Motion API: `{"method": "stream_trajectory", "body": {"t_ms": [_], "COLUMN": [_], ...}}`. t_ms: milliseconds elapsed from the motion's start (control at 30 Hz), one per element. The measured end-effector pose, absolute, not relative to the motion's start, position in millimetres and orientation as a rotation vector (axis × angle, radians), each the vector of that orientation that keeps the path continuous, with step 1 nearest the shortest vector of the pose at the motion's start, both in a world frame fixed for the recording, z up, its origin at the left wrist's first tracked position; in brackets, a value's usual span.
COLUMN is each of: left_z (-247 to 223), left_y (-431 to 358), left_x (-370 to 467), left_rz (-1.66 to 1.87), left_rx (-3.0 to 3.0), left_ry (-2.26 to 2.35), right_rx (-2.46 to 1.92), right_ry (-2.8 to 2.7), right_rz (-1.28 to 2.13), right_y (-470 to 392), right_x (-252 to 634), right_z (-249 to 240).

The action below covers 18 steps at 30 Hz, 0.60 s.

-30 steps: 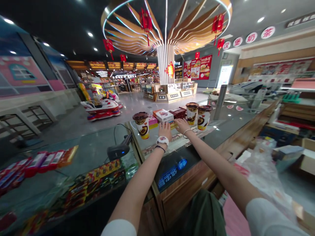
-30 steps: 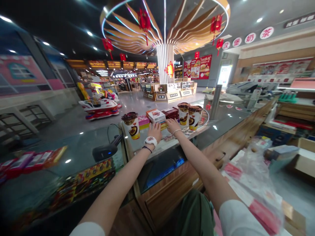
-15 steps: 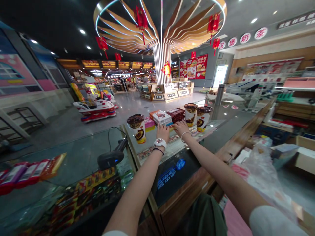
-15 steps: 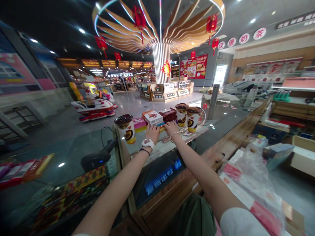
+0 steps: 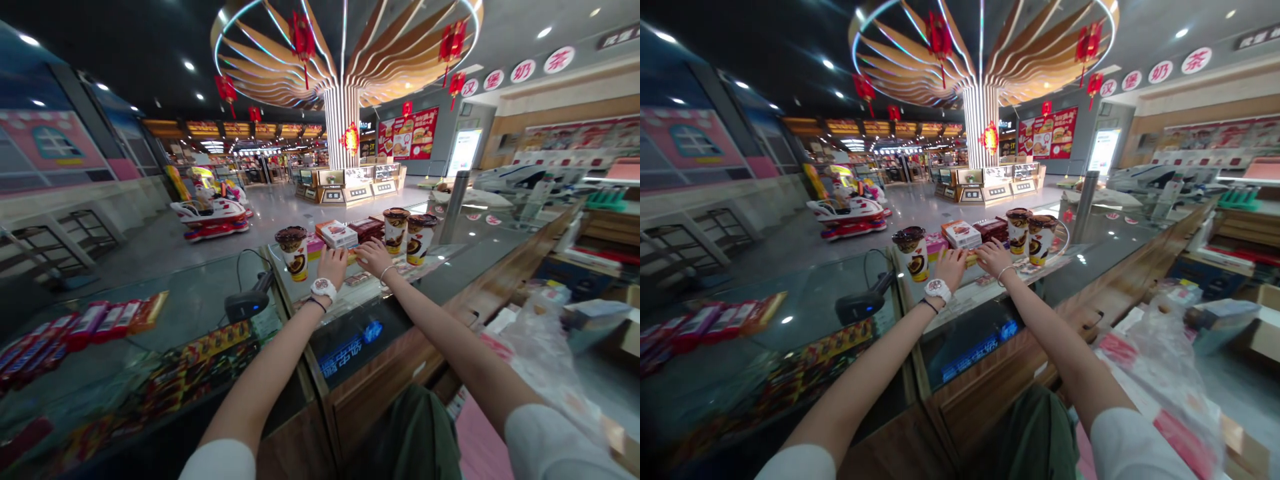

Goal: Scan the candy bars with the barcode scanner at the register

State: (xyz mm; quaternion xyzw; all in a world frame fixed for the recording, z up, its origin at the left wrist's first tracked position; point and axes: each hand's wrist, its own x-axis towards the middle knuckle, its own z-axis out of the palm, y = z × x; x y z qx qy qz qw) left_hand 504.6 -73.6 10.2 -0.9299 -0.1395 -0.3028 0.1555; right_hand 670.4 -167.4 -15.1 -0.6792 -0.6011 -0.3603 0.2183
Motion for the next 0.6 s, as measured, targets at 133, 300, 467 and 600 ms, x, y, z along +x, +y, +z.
{"method": "stream_trajectory", "body": {"t_ms": [133, 300, 467, 600], "left_z": [15, 27, 35, 40], "left_y": [-72, -70, -69, -64], "left_x": [472, 426, 381, 347], "left_rz": [-0.836, -0.828, -0.89, -0.925], "left_rx": [-2.633, -2.612, -2.589, -2.557], "left_ry": [-0.381, -0.351, -0.398, -0.47], "right_rx": [-1.701, -1.641, -1.582, -1.506], "right_ry": [-1.787, -1.812, -1.825, -1.868], "right_rz": [-1.076, -1.162, -1.176, -1.142], "right_y": [-168, -166, -157, -143], "right_x": [650, 606, 563, 531], "right_z": [-11, -3, 5, 11]}}
